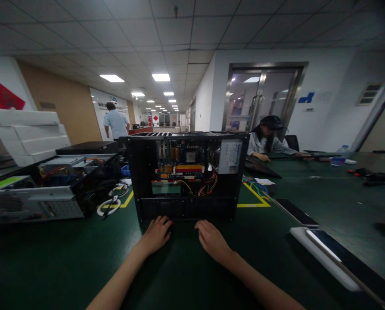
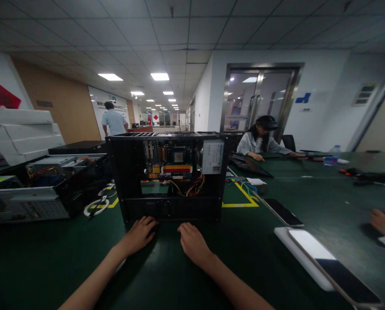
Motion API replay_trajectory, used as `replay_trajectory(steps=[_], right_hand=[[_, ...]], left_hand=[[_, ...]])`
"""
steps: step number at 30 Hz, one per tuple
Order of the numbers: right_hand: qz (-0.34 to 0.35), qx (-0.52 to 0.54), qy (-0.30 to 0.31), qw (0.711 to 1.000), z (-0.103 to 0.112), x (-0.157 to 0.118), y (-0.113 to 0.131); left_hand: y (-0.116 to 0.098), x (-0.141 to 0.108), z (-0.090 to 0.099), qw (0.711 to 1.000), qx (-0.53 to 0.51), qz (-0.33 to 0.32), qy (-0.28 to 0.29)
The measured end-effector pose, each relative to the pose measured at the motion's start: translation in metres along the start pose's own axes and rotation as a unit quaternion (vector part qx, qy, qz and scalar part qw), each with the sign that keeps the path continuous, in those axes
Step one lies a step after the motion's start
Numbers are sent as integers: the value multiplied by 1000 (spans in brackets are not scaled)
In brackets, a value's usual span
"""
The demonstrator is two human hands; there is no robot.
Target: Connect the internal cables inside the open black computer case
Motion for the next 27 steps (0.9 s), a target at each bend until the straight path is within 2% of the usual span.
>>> replay_trajectory(steps=[2, 5, 17, 22, 27], right_hand=[[4, -3, 37, 999, -12, -5, 0], [10, -12, 66, 998, -19, -7, 1], [27, -17, 96, 995, -10, 0, 2], [44, 36, 82, 995, 15, 23, 5], [18, 134, 14, 991, 58, 65, 7]], left_hand=[[1, 0, -1, 1000, 1, -4, -4], [2, 0, -3, 1000, 1, -5, -10], [4, -1, -5, 1000, 1, 18, -11], [4, 0, -5, 1000, 12, 10, -11], [4, 0, -4, 1000, -1, 0, -9]])
Point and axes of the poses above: each hand's wrist, its own x-axis towards the middle knuckle, its own z-axis out of the back of the hand, y = z × x, the point moved 4 cm from there along x, towards the middle knuckle, and after that the axes turned 8 degrees about -z, right-handed, at the moved point
